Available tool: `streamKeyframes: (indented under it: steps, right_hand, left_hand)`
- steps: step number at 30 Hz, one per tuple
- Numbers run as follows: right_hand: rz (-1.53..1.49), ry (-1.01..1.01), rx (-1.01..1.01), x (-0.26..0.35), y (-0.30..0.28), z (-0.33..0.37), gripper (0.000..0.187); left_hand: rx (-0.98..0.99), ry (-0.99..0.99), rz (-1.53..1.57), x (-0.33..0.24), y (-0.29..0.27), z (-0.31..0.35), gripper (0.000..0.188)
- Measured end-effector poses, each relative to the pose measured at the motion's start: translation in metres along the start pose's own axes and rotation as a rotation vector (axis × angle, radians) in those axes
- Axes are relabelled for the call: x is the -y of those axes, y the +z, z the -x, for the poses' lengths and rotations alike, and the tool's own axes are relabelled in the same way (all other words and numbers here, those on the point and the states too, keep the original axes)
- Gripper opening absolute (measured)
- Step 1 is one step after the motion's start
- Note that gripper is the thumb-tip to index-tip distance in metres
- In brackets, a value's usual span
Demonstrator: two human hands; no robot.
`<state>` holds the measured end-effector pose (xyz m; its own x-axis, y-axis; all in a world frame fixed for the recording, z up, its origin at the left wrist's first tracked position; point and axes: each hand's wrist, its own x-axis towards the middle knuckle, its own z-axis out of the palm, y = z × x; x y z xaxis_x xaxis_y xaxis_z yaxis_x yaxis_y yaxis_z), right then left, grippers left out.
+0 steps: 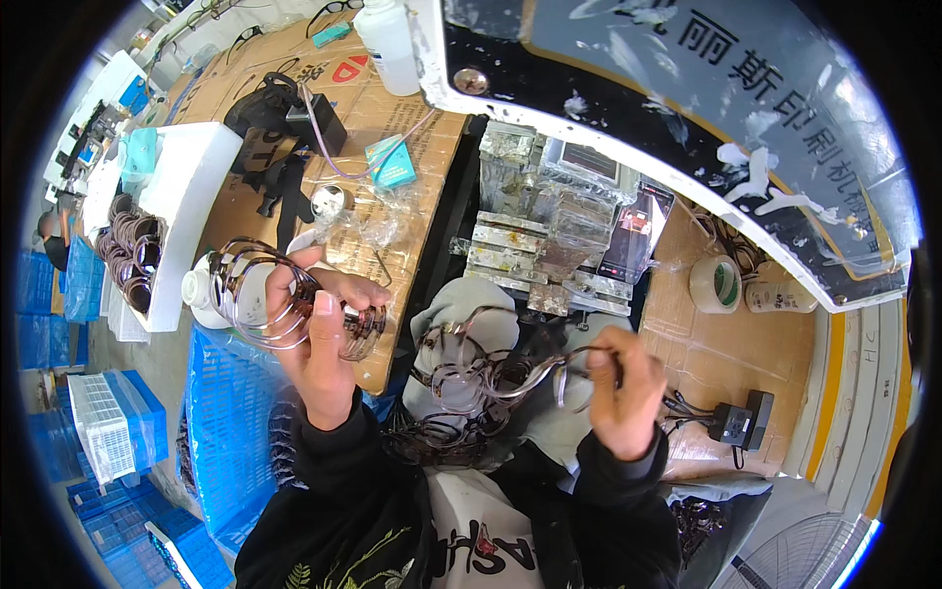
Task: The person repeatedly picks up coiled sunglasses frames from a blue basket, separates them, and assembles them by hand. They then place the assembled units into a gray bin to the right. The process is continuous and repetitive.
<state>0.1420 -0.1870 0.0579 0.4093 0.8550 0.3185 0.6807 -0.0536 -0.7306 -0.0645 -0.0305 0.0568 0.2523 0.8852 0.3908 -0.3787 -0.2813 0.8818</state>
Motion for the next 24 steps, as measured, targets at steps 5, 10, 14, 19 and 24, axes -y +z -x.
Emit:
streamKeyframes:
  steps: [5,10,14,19,24]
  right_hand:
    - [-0.499,-0.007,-0.47,-0.037,-0.005,-0.038,0.024]
    - [-0.77,0.027,-0.64,-0.09,0.046,-0.084,0.014]
    - [-0.654,0.149,-0.705,-0.106,0.062,-0.091,0.016]
    - [-0.656,0.061,-0.654,-0.105,0.058,-0.089,0.023]
    - [-0.384,-0.181,-0.754,-0.088,0.059,-0.064,0.02]
  left_hand:
    - [-0.022,-0.046,-0.038,0.004,-0.003,0.004,0.032]
    - [-0.029,-0.107,-0.07,0.01,0.009,0.008,0.034]
    - [0.03,-0.144,0.01,0.01,0.012,0.011,0.039]
    - [0.104,-0.171,-0.002,0.015,0.015,0.008,0.048]
    - [0.139,-0.317,0.55,0.013,0.024,0.004,0.086]
